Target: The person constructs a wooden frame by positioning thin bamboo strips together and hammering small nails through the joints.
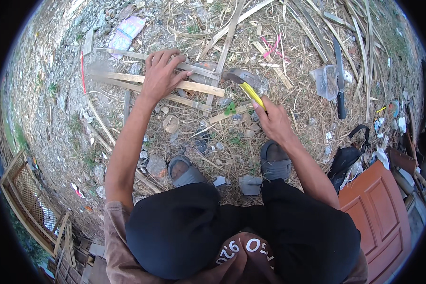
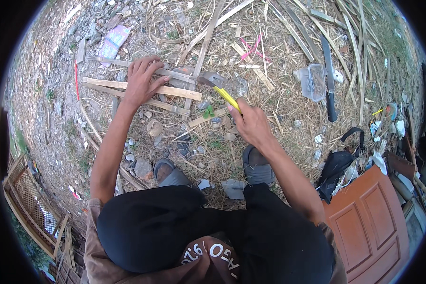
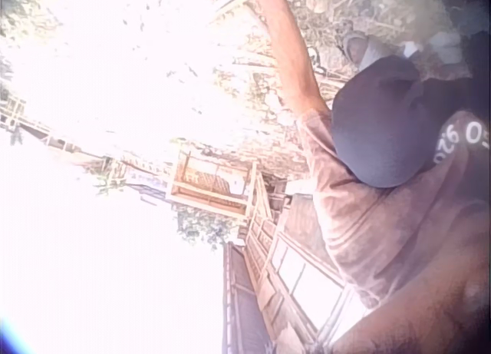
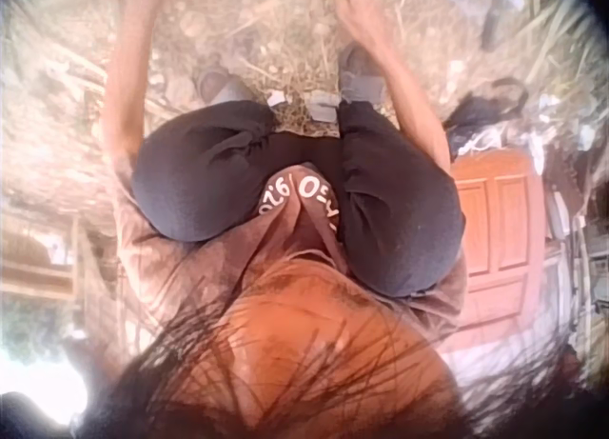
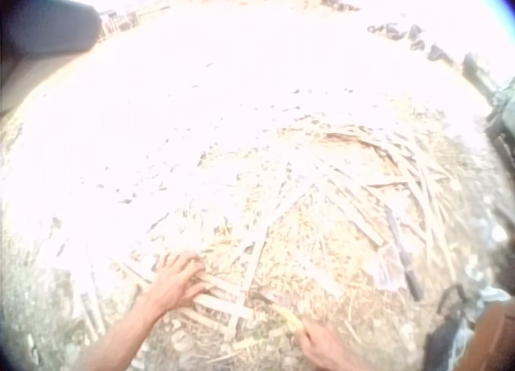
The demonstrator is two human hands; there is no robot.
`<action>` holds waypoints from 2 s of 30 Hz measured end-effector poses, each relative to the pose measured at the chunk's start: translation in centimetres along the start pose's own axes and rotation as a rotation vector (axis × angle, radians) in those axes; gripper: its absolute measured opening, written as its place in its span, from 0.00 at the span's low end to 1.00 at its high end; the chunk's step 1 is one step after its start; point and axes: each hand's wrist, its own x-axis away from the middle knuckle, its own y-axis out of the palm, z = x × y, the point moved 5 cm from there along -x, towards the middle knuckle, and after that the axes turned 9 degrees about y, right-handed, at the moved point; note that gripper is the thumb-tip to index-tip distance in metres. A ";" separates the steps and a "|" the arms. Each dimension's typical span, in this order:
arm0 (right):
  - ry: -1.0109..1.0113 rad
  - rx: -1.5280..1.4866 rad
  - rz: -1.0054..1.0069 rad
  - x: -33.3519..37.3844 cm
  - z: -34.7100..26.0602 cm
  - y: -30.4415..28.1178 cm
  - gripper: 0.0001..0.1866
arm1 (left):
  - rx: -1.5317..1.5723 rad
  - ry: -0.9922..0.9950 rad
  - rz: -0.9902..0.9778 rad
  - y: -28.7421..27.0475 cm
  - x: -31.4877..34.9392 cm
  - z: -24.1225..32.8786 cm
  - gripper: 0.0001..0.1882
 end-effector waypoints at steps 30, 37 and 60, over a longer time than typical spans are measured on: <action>-0.625 0.087 0.118 -0.4 -2.6 -1.9 0.12 | -0.073 -0.202 -0.102 3.3 0.9 2.5 0.23; -0.499 0.133 -0.036 -0.3 -3.1 -1.9 0.09 | -0.074 -0.198 -0.080 3.0 0.7 2.3 0.23; -0.252 0.351 -0.182 -2.5 -0.5 -1.2 0.13 | -0.068 -0.227 -0.110 3.3 0.8 2.2 0.22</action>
